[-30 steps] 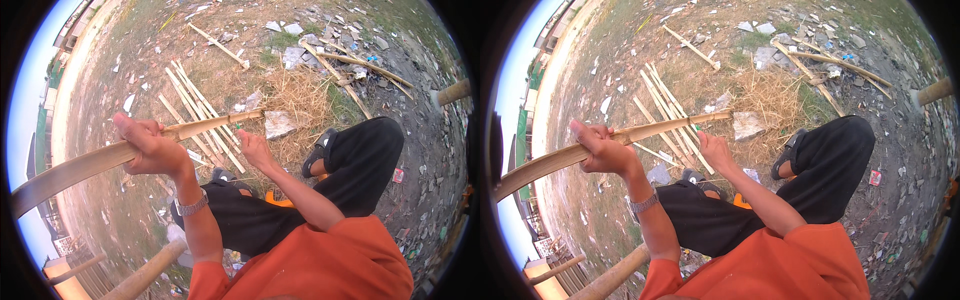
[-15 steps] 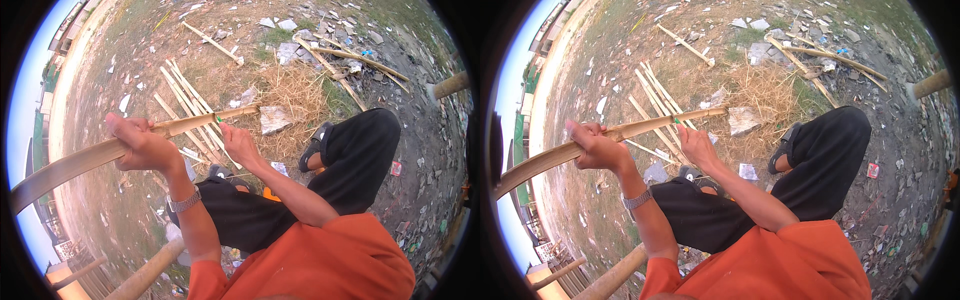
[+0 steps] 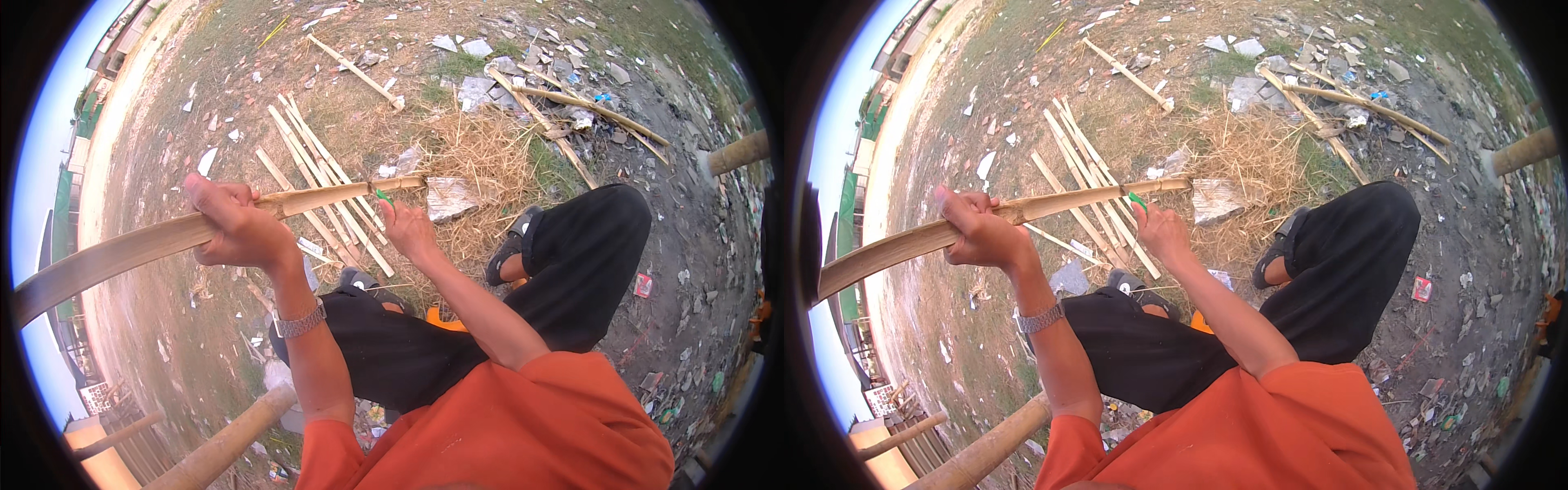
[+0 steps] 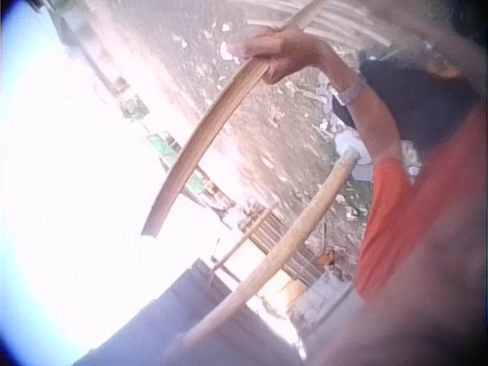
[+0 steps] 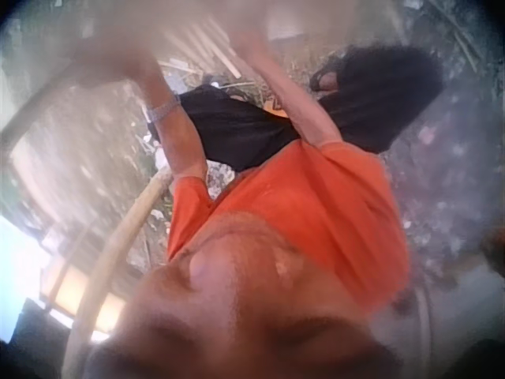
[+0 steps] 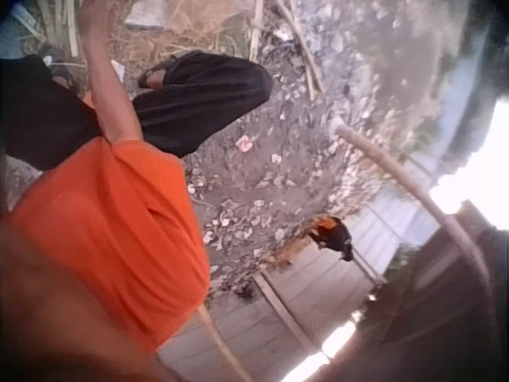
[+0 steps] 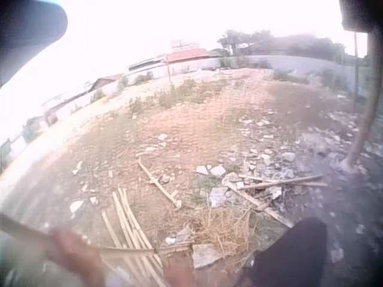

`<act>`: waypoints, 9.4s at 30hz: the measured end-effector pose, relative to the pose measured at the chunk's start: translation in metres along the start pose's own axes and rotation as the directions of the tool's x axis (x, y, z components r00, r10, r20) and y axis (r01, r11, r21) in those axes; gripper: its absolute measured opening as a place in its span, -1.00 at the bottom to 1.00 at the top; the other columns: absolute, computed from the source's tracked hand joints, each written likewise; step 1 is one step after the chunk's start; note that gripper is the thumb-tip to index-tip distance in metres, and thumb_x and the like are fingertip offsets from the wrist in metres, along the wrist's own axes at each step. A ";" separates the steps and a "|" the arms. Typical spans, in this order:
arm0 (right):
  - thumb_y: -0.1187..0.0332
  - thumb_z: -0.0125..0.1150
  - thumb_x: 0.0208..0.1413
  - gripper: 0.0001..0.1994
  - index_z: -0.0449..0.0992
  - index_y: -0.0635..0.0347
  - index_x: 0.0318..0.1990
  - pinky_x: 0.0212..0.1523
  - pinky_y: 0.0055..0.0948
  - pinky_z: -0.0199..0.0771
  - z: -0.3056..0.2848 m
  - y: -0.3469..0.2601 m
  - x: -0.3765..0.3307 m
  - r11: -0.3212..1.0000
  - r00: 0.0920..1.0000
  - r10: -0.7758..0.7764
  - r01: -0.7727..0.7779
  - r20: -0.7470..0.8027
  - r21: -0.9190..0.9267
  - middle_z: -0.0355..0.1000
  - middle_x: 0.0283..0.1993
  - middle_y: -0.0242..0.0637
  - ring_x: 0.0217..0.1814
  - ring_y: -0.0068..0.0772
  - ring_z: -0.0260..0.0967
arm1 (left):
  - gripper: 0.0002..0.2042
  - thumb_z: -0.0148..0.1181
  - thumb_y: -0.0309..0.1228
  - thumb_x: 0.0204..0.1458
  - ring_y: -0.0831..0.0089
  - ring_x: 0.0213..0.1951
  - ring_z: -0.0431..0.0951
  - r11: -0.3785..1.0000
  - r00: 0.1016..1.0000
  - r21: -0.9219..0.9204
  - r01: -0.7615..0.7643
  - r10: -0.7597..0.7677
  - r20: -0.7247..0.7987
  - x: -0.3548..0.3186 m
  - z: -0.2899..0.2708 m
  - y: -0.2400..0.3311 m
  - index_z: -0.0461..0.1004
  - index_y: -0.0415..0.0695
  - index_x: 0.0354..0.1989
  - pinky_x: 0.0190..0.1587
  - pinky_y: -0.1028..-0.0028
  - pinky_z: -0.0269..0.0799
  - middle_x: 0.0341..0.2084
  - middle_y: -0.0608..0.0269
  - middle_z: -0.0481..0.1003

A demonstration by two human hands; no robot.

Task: The person holds a long bamboo stick in their left hand and uses a green-handled knife in their right hand to scrape and sharpen the surface of the stick. The person repeatedly scrapes along the length of the bamboo, removing thin shavings.

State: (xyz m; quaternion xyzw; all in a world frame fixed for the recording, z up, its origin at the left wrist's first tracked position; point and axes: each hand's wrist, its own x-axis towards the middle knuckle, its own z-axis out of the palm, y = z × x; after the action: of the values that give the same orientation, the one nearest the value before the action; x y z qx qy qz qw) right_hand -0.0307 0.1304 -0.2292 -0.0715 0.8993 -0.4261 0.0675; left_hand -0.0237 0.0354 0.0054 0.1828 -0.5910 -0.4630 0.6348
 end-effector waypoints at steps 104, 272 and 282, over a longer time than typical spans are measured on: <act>-0.19 -0.42 0.26 -0.50 0.08 0.02 -0.50 -0.77 -0.61 -0.30 0.027 0.115 0.037 0.139 0.539 -0.016 -0.833 0.842 0.536 -0.18 -0.71 -0.58 -0.77 -0.70 -0.33 | -0.55 -0.07 -0.45 0.16 0.66 -0.81 0.14 0.972 0.949 -0.229 0.052 0.023 0.315 0.024 -0.008 -0.020 0.16 -0.07 -0.85 -0.73 0.58 0.09 -0.91 0.40 0.16; -0.10 -0.27 0.24 -0.37 0.52 0.38 -0.21 -0.01 -0.02 0.36 -0.014 0.177 -0.027 0.855 0.792 0.514 -0.443 0.329 -0.270 0.45 -0.18 0.22 -0.05 0.19 0.40 | -0.64 -0.16 -0.52 -0.01 0.61 -0.81 0.04 0.910 0.739 -0.383 0.158 0.149 0.657 0.011 -0.023 -0.006 0.02 -0.06 -0.85 -0.74 0.58 0.01 -0.93 0.32 0.12; 0.07 -0.05 0.22 -0.59 0.47 0.30 -0.37 -0.44 -0.08 0.44 -0.166 -0.086 -0.032 0.948 0.893 -0.179 0.269 0.412 -0.171 0.44 -0.57 -0.06 -0.51 0.05 0.45 | -0.63 -0.18 -0.40 0.04 0.61 -0.72 0.02 0.901 0.820 -0.348 0.260 -0.016 0.572 0.024 -0.028 -0.020 0.00 0.05 -0.83 -0.56 0.56 -0.04 -0.90 0.39 0.03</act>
State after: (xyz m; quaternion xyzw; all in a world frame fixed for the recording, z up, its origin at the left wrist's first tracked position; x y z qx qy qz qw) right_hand -0.0231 0.2086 -0.0564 -0.2659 0.8954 -0.3042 0.1873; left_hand -0.0084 -0.0026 -0.0029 -0.0541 -0.6237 -0.6552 0.4228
